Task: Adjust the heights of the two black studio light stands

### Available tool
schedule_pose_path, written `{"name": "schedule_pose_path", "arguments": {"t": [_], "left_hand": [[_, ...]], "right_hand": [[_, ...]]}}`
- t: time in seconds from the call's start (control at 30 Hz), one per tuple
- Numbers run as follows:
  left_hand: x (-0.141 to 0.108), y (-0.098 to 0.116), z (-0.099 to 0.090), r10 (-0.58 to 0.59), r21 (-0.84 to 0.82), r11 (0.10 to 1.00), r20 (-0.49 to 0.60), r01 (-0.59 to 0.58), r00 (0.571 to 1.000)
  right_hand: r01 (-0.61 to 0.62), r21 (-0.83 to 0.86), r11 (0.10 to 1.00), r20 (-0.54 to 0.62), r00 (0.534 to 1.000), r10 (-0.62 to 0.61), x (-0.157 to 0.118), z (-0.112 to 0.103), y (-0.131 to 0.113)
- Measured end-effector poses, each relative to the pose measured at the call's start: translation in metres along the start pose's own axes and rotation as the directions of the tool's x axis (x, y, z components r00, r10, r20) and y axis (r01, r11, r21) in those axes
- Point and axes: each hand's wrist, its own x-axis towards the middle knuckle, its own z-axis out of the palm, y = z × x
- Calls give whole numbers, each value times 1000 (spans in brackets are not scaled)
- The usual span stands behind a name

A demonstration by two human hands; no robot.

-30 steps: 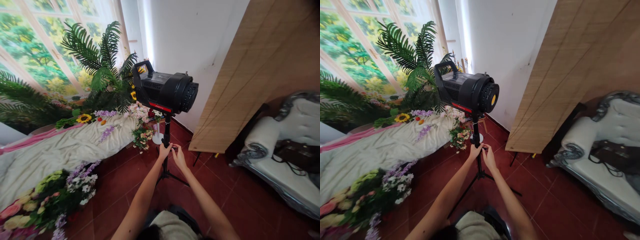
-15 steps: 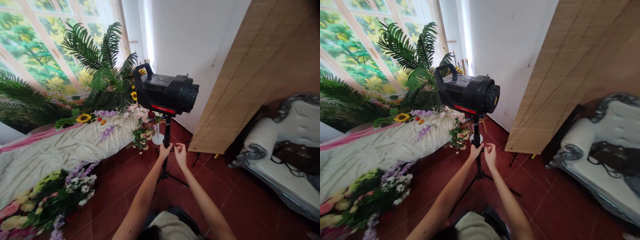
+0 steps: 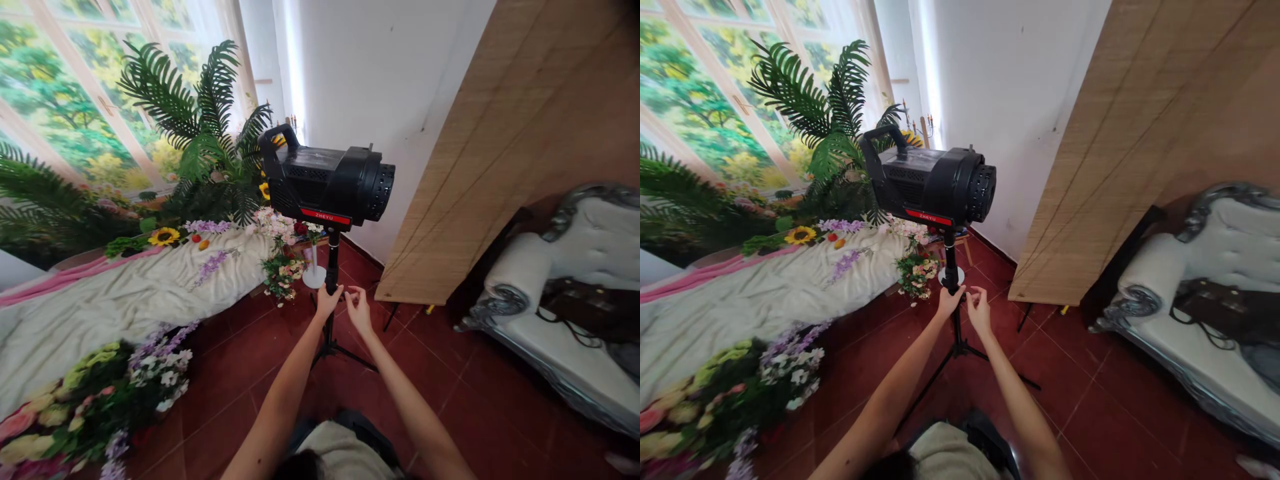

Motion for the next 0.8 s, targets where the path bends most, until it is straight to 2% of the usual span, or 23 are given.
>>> {"name": "schedule_pose_path", "arguments": {"t": [0.07,0.13,0.17,0.23,0.27,0.3,0.33,0.37,0.43,0.47,0.5,0.6,0.8], "left_hand": [[0,-2,1,-3,3,1000,6,3,1000],[1,-5,1,0,8,1000,9,-1,1000],[1,-6,2,5,11,1000,11,-5,1000],[2,-9,2,17,11,1000,10,-17,1000],[3,-9,2,20,11,1000,8,-20,1000],[3,-10,2,20,11,1000,10,-20,1000],[3,-10,2,16,10,1000,10,-16,1000],[3,-9,2,12,10,1000,10,-12,1000],[3,-7,2,8,15,1000,10,-8,1000],[2,-6,1,9,19,1000,7,-9,1000],[2,-5,1,13,25,1000,4,-13,1000],[0,-2,1,36,33,999,-2,-36,999],[1,-2,2,5,-24,1000,13,-5,1000]], "right_hand": [[-113,74,991,-41,992,116,9,5,1],[-300,201,932,-8,951,308,19,7,0],[-416,257,872,58,908,416,24,7,-1],[-627,299,719,241,779,579,32,6,-4],[-689,292,663,314,724,614,34,4,-5],[-711,285,643,349,701,622,34,2,-6],[-693,285,663,341,719,606,33,0,-6],[-635,284,719,306,770,560,30,-1,-6],[-429,232,873,206,899,387,21,-5,-5],[-307,175,936,167,946,279,16,-7,-4],[-187,105,977,150,974,171,11,-9,-4],[76,-97,992,184,981,-58,1,-17,-5],[315,-289,904,230,940,-254,2,-29,-2]]}}
